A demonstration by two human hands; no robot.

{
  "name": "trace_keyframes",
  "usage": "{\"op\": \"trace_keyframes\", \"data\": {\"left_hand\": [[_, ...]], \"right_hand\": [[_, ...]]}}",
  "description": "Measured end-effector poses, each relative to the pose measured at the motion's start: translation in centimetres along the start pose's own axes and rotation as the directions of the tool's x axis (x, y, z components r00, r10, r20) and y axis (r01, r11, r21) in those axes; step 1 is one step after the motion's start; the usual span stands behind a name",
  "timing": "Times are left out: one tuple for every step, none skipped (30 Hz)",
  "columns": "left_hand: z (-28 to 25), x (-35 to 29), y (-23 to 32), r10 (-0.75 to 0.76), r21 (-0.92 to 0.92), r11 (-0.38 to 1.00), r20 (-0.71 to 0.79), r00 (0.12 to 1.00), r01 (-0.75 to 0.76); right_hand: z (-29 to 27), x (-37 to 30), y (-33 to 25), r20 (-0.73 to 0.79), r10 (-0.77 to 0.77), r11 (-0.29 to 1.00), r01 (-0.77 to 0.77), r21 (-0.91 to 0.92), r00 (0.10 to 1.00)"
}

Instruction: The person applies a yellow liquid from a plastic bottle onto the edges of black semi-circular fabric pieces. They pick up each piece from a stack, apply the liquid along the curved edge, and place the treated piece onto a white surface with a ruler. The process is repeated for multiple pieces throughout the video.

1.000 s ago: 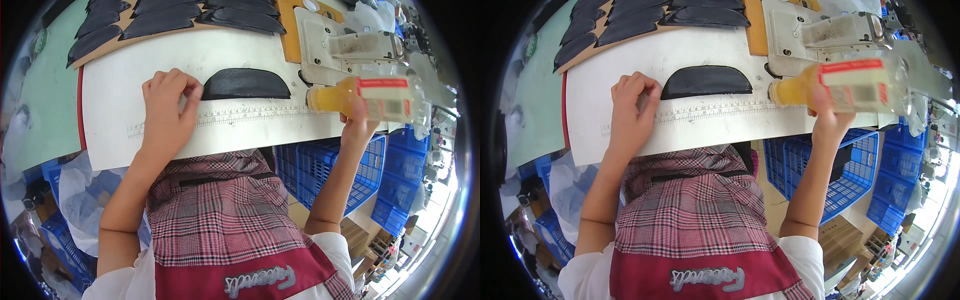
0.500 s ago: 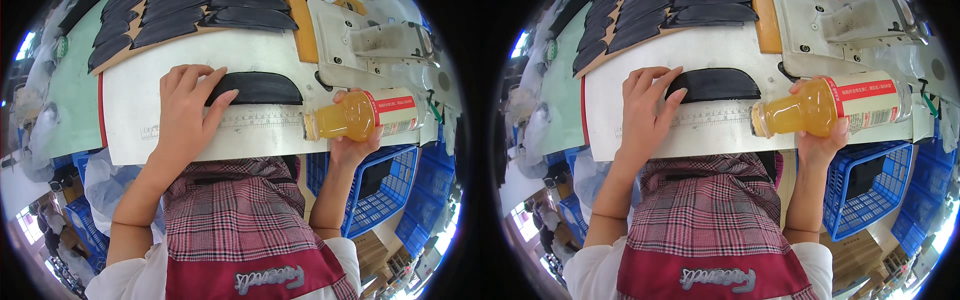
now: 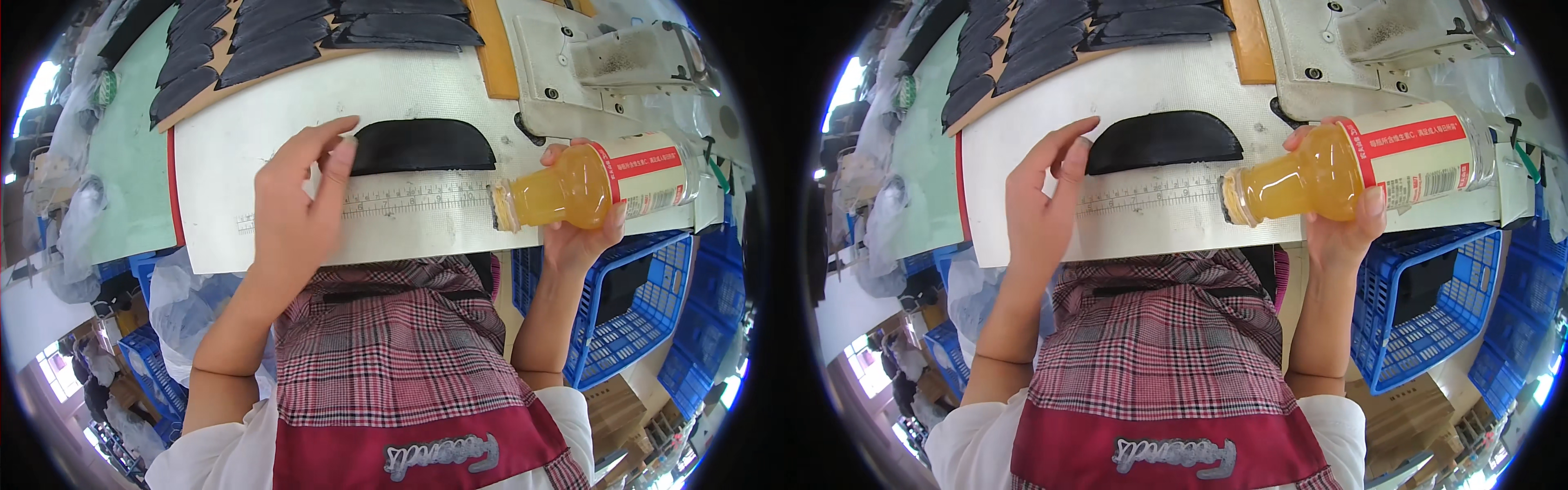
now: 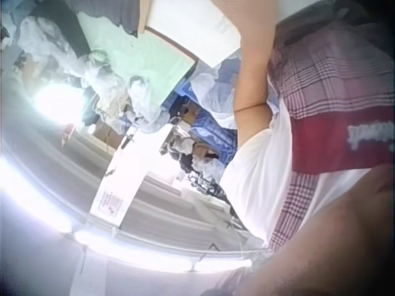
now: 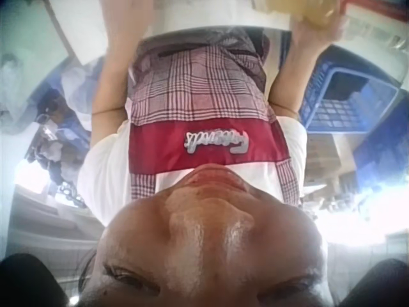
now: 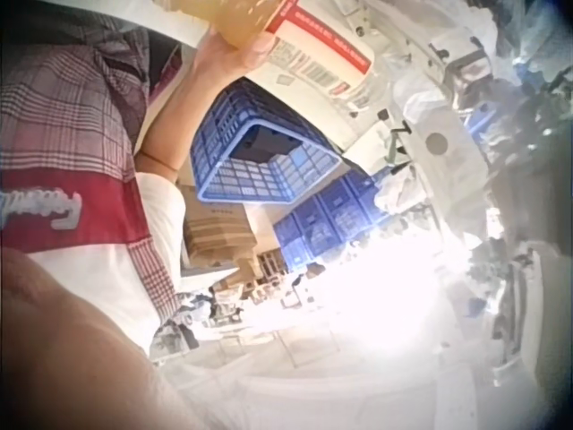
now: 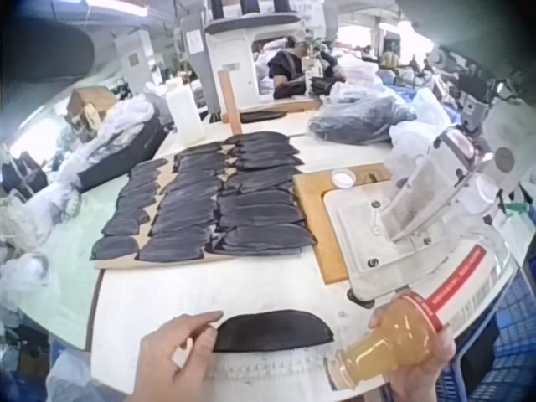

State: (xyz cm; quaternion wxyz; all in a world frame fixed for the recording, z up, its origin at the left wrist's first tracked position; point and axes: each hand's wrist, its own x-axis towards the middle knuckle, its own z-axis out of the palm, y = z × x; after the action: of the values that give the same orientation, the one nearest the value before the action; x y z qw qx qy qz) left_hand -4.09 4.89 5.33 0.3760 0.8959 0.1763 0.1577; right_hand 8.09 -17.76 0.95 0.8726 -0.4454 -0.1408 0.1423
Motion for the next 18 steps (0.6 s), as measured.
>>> {"op": "trace_keyframes", "data": {"left_hand": [[-0.3, 0.0, -0.2, -0.111, -0.079, 0.990, 0.023, 0.994, 0.113], [-0.6, 0.2, -0.3, -0.191, -0.215, 0.955, 0.072, 0.979, 0.202], [-0.9, 0.3, -0.4, -0.232, -0.280, 0.925, 0.114, 0.966, 0.255], [-1.2, 0.5, -0.5, -0.269, -0.341, 0.888, 0.158, 0.950, 0.308], [-1.5, 0.7, -0.5, -0.299, -0.398, 0.845, 0.204, 0.932, 0.358], [-1.6, 0.7, -0.6, -0.299, -0.391, 0.845, 0.218, 0.929, 0.364], [-1.7, 0.6, -0.8, -0.299, -0.384, 0.846, 0.232, 0.926, 0.370], [-1.7, 0.7, -0.8, -0.297, -0.378, 0.847, 0.248, 0.922, 0.375], [-1.8, 0.6, -0.6, -0.267, -0.349, 0.872, 0.248, 0.931, 0.343], [-1.8, 0.5, -0.3, -0.236, -0.320, 0.895, 0.250, 0.939, 0.310], [-1.9, 0.4, -0.1, -0.205, -0.290, 0.916, 0.254, 0.945, 0.276], [-2.0, 0.4, -0.2, -0.185, -0.261, 0.932, 0.253, 0.950, 0.251], [-2.2, 0.4, -0.5, -0.165, -0.231, 0.947, 0.254, 0.953, 0.225], [-2.4, 0.4, -0.7, -0.147, -0.202, 0.959, 0.254, 0.956, 0.201], [-2.6, 0.5, -0.9, -0.159, -0.190, 0.958, 0.265, 0.951, 0.213], [-2.7, 0.7, -1.0, -0.172, -0.178, 0.958, 0.275, 0.946, 0.226], [-2.8, 0.8, -1.2, -0.187, -0.169, 0.956, 0.285, 0.940, 0.241], [-2.9, 1.0, -1.3, -0.203, -0.148, 0.956, 0.288, 0.936, 0.253]], "right_hand": [[0.0, 0.0, 0.1, -0.003, -0.003, 1.000, 0.003, 0.001, 1.000], [0.1, 0.0, 0.1, -0.010, 0.001, 1.000, -0.001, -0.012, 1.000], [0.2, 0.0, 0.1, -0.019, 0.005, 1.000, -0.006, -0.026, 1.000], [0.3, 0.0, 0.0, -0.035, 0.013, 0.998, -0.015, -0.059, 0.999], [0.3, 0.0, 0.0, -0.034, 0.025, 0.997, -0.027, -0.070, 0.999], [0.3, 0.0, 0.0, -0.032, 0.038, 0.996, -0.040, -0.082, 0.999], [0.1, 0.0, 0.0, -0.012, 0.057, 0.996, -0.058, -0.074, 0.998], [0.1, 0.0, 0.0, 0.003, 0.066, 0.995, -0.065, -0.071, 0.998], [0.0, 0.1, 0.0, 0.019, 0.074, 0.995, -0.073, -0.067, 0.997], [0.2, 0.1, 0.0, 0.031, 0.073, 0.995, -0.070, -0.067, 0.997], [0.3, 0.1, 0.0, 0.040, 0.069, 0.996, -0.066, -0.058, 0.997], [0.5, 0.1, 0.1, 0.049, 0.065, 0.997, -0.062, -0.050, 0.997], [0.6, 0.1, 0.2, 0.055, 0.058, 0.998, -0.056, -0.034, 0.997], [0.6, 0.1, 0.3, 0.065, 0.054, 0.998, -0.053, -0.022, 0.996], [0.5, 0.1, 0.4, 0.073, 0.049, 0.999, -0.048, -0.011, 0.996], [0.3, 0.1, 0.4, 0.084, 0.044, 0.999, -0.044, -0.003, 0.996], [0.3, 0.1, 0.5, 0.087, 0.043, 0.999, -0.043, 0.002, 0.995], [0.3, 0.1, 0.5, 0.090, 0.042, 0.999, -0.042, 0.008, 0.995]]}}
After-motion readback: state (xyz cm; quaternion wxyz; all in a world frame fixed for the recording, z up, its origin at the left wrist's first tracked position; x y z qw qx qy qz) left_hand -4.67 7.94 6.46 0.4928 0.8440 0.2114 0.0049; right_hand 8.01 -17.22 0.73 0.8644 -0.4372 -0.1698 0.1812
